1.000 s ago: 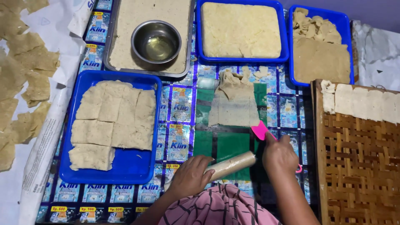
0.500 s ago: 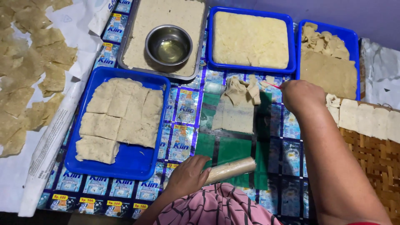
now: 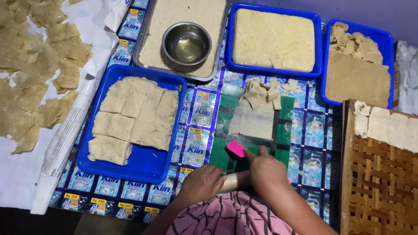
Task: Rolling out dough with a pin, cutting it into square shapes using a scraper, and arranging them on a bamboo drying tray.
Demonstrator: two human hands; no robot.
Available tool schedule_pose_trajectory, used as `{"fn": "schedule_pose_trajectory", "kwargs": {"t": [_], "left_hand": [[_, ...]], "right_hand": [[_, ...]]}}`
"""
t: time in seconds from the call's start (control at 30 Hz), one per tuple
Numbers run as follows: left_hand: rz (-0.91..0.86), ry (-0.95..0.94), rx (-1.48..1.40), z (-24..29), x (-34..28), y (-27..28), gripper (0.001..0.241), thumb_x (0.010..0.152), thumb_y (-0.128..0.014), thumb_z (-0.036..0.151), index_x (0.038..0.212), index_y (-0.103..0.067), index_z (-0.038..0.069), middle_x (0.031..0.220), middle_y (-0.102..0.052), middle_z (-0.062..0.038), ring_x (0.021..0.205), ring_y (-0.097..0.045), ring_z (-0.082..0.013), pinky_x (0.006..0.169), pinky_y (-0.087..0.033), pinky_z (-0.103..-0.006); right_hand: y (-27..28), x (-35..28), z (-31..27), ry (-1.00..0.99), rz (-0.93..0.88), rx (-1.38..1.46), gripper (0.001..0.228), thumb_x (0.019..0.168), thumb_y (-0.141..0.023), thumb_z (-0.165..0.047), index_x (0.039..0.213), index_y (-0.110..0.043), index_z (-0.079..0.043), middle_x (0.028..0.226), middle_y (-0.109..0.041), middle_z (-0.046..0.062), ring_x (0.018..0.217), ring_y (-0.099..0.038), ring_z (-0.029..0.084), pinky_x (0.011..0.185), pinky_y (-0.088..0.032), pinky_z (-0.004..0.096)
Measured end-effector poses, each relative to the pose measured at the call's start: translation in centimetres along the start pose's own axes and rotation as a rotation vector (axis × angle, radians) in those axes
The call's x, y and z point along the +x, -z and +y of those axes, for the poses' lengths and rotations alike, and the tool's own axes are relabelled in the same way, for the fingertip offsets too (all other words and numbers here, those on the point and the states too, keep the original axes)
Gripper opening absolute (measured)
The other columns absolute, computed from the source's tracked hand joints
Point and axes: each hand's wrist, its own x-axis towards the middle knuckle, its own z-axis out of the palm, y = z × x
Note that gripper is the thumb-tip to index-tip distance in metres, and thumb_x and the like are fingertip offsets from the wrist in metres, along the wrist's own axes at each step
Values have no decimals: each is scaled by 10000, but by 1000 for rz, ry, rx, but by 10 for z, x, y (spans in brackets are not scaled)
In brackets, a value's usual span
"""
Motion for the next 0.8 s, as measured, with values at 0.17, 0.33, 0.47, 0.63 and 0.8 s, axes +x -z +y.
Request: {"fn": "schedule_pose_trajectory", "kwargs": {"t": [0.17,0.33,0.47,0.63,0.8], "left_hand": [[37,-7,-34,-2,0,-1,189,976,-631,278,1051,-675,110,981,-682,-79,845,-660,-296,722,-527,-429],[9,-2,-30,-2,-1,0,177,987,-612,266,1053,-674,114,980,-682,-78,859,-658,-293,735,-524,-428],[41,-15,-20,-5,0,-2,195,963,-632,267,1058,-680,103,973,-683,-87,867,-663,-309,731,-531,-429],[30,-17,-52,-7,-1,-3,157,975,-623,255,1026,-683,119,939,-670,-75,816,-651,-295,699,-521,-420],[22,-35,-66,-9,1,-2,143,971,-618,231,1036,-686,123,952,-682,-70,815,-656,-286,712,-524,-415]], "right_hand": [[-19,11,-25,7,54,74,515,858,-588,-155,1373,-568,-172,1130,-572,190,648,-708,416,591,-595,516],[-27,29,-35,-40,80,149,437,899,-542,-139,1333,-587,-144,1166,-568,225,680,-703,450,599,-580,555],[-36,42,-36,-75,49,171,360,931,-515,-180,1279,-605,-168,1113,-578,207,704,-698,451,617,-571,564],[-26,60,-40,-95,155,200,351,959,-494,-182,1282,-627,-156,1078,-589,204,706,-702,439,628,-579,549],[-21,66,-36,-171,31,236,378,1036,-427,-279,1375,-583,-225,1155,-560,184,821,-690,453,721,-553,580]]}}
